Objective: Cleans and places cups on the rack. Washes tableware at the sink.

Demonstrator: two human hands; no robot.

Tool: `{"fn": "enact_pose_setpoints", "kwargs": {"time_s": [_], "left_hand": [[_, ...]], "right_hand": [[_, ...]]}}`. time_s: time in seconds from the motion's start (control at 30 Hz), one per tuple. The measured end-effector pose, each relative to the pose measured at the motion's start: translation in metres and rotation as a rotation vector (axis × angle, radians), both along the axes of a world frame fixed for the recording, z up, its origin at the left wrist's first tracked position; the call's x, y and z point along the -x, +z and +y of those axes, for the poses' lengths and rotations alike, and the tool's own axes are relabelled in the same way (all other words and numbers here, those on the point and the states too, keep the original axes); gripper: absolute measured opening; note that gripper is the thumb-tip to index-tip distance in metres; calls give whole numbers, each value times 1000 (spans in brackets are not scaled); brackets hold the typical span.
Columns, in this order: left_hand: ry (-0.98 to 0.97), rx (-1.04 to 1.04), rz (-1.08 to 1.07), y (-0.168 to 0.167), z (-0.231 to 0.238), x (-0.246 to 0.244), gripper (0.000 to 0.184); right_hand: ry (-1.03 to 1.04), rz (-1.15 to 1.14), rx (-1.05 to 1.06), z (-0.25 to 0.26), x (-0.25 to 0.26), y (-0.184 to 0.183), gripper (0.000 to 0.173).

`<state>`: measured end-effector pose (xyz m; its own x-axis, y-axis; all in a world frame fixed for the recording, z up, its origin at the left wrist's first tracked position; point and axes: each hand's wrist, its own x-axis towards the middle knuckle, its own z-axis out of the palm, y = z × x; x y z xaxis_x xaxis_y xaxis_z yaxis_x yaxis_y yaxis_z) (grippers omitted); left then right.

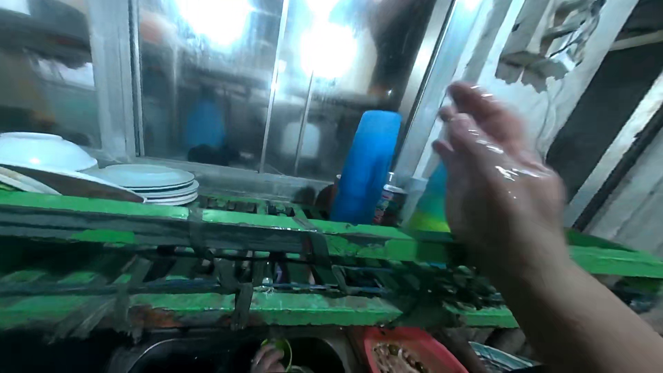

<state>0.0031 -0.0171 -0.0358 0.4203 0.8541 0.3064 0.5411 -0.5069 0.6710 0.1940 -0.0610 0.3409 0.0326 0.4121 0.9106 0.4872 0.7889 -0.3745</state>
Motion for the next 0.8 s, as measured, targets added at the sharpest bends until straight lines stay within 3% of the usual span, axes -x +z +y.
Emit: {"fn": "enact_pose_setpoints", "kwargs": {"time_s": [0.07,0.13,0.2,0.27,0.3,0.37,0.43,0.5,0.53,0.57,0.6,0.63,0.7,0.73,0.8], "left_hand": [[33,166,76,-10,8,-2,31],[180,443,-41,-21,17,-4,33],[266,592,-412,-41,25,-2,32],[210,702,-613,-42,29,0,40],[225,771,-708,-38,32,-5,42],[245,827,-764,-24,36,-16,43],[158,817,-758,-9,31,-16,38],[31,817,-820,-6,25,-12,30],[13,799,-808,-7,25,-10,29],[31,748,-738,-9,26,-9,30],[89,680,-595,-9,28,-10,33],[179,649,-441,-7,31,-15,35],[284,583,-240,0,32,-23,40],[298,557,-251,1,33,-22,39],[250,544,-364,1,42,-9,34]], "right_hand": [[37,-146,-146,-26,-3,-29,40],[57,-396,-182,-50,-8,-72,27],[214,-568,-5,-66,-4,-123,30],[248,-693,364,-63,2,-179,32],[215,-657,664,-54,5,-208,34],[171,-321,1288,-21,6,-269,64],[256,209,1591,3,6,-320,82],[622,673,1650,17,9,-360,78],[769,792,1655,23,13,-373,80],[782,814,1648,29,19,-382,76],[662,733,1623,34,26,-386,69],[442,523,1579,41,34,-388,76],[98,5,1427,55,48,-398,107],[84,-38,1390,58,52,-398,108],[303,293,1468,60,52,-390,93]]}}
